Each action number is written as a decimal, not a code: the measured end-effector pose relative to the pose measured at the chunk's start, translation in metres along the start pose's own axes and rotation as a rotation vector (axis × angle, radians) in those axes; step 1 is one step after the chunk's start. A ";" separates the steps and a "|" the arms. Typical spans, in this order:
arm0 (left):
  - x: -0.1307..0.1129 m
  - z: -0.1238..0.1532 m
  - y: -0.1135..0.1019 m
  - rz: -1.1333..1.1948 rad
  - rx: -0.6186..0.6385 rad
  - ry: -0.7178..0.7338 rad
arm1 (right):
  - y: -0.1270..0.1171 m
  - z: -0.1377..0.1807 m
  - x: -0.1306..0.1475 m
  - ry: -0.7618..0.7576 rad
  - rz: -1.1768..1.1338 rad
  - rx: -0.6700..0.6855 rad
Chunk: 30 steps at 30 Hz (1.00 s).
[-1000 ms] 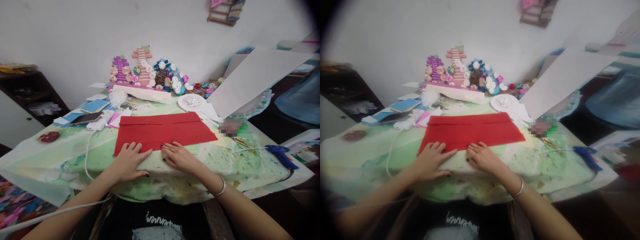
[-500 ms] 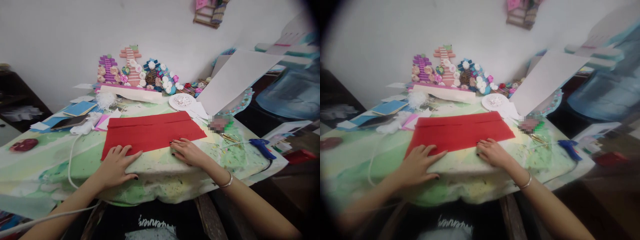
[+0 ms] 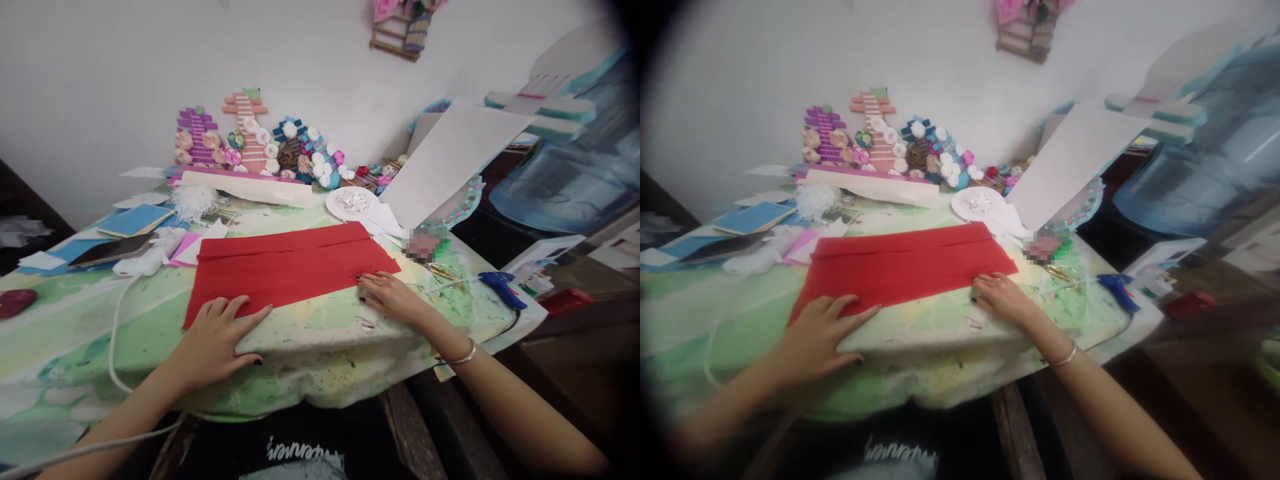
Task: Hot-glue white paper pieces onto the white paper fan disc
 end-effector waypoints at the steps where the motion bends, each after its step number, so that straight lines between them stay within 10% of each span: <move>1: 0.000 0.000 0.000 -0.001 0.000 0.002 | 0.001 0.002 -0.003 0.006 0.007 0.009; 30: 0.000 0.002 0.000 0.005 -0.032 0.010 | 0.014 0.055 -0.095 0.236 0.196 0.149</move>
Point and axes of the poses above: each hand's wrist, its own z-axis away from the middle knuckle, its own y-axis out of the palm, x = y × z, the point moved 10 cm from there along -z, towards the middle knuckle, and after that the axes turned 10 degrees about z, right-handed, at the moved point
